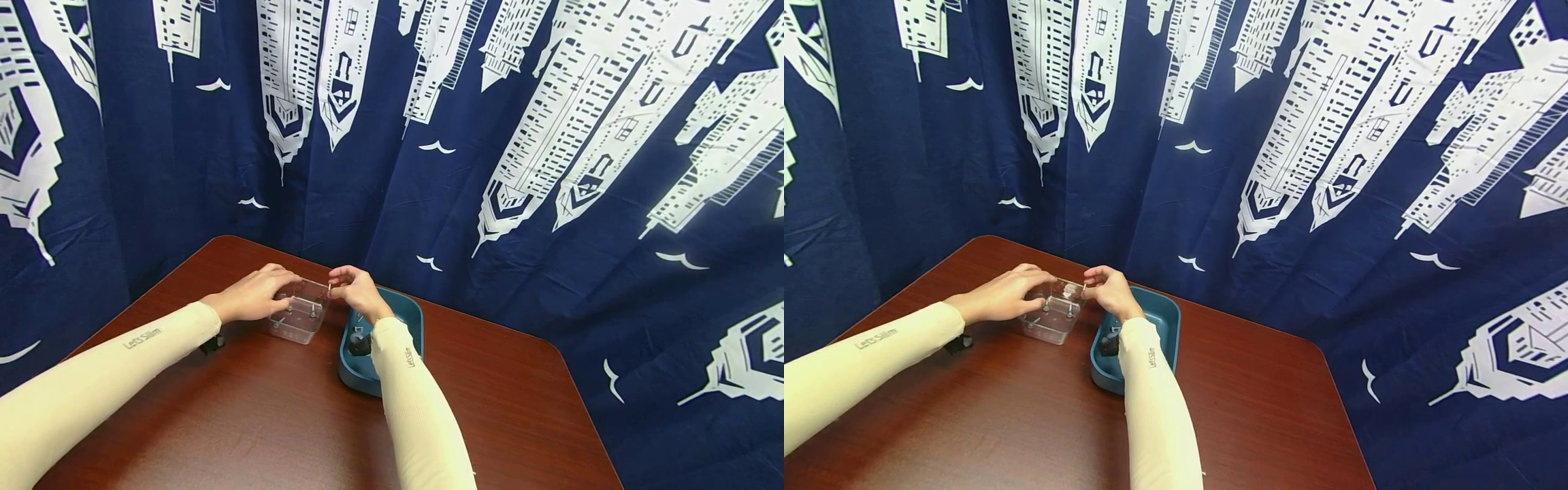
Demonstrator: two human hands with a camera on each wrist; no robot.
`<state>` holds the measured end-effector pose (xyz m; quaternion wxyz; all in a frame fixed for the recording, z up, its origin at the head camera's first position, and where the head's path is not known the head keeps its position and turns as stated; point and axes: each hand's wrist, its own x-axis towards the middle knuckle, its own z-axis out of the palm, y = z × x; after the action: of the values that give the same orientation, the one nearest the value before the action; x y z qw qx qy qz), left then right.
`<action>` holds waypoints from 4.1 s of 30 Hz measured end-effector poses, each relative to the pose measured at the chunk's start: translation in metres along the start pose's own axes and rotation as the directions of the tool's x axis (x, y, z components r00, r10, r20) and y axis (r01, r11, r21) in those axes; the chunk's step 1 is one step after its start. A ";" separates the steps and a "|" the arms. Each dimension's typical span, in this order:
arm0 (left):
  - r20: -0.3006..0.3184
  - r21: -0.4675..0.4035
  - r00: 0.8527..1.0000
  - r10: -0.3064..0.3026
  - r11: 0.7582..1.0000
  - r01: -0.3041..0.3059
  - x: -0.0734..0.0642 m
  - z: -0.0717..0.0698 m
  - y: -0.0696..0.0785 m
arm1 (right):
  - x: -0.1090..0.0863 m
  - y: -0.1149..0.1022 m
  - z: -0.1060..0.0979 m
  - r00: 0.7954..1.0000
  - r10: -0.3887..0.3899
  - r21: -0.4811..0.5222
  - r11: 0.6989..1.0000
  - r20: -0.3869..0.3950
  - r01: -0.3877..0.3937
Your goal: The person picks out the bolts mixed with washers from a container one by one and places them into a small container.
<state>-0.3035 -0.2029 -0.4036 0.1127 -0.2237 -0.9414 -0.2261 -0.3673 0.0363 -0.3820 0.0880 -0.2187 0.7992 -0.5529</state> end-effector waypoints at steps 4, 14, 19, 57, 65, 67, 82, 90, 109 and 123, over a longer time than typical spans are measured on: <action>-0.006 -0.013 1.000 -0.008 1.000 0.008 -0.003 0.002 -0.006 | 0.001 -0.001 0.002 1.000 0.009 0.003 1.000 0.007 -0.009; -0.004 -0.031 1.000 -0.021 0.999 0.020 -0.006 0.007 -0.014 | 0.002 -0.002 0.005 1.000 0.022 0.008 1.000 0.016 -0.022; -0.008 -0.024 1.000 -0.015 1.000 0.015 -0.007 0.011 -0.015 | 0.003 -0.002 0.006 0.999 0.028 0.010 1.000 0.022 -0.028; -0.013 -0.005 1.000 -0.008 1.000 0.008 -0.007 0.014 -0.011 | -0.005 0.003 -0.014 1.000 0.018 -0.035 0.999 0.016 -0.018; -0.027 0.001 0.999 0.020 1.000 -0.020 -0.001 0.014 -0.007 | -0.010 0.007 -0.026 1.000 0.001 -0.028 1.000 -0.001 -0.001; -0.023 -0.005 0.999 0.026 1.000 -0.026 0.000 0.014 -0.004 | -0.011 0.008 -0.028 1.000 -0.001 -0.037 0.999 -0.008 0.001; -0.013 -0.046 0.998 0.059 0.997 -0.060 0.015 0.021 0.018 | -0.023 0.016 -0.046 0.997 0.047 -0.037 0.998 -0.059 -0.050; -0.004 -0.072 0.996 0.089 0.993 -0.090 0.025 0.028 0.027 | -0.030 0.021 -0.054 0.996 0.046 -0.041 0.998 -0.077 -0.049; 0.019 -0.079 0.989 0.144 0.987 -0.142 0.048 0.044 0.063 | -0.044 0.035 -0.060 0.990 0.090 -0.027 0.995 -0.111 -0.094; 0.084 -0.062 0.986 0.143 0.988 -0.138 0.055 0.055 0.078 | -0.050 0.044 -0.063 0.985 0.117 -0.028 0.992 -0.129 -0.122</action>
<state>-0.3211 -0.0944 -0.4053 0.0804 -0.3025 -0.9205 -0.2337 -0.3580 0.1248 -0.4042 0.0661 -0.1362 0.8246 -0.5451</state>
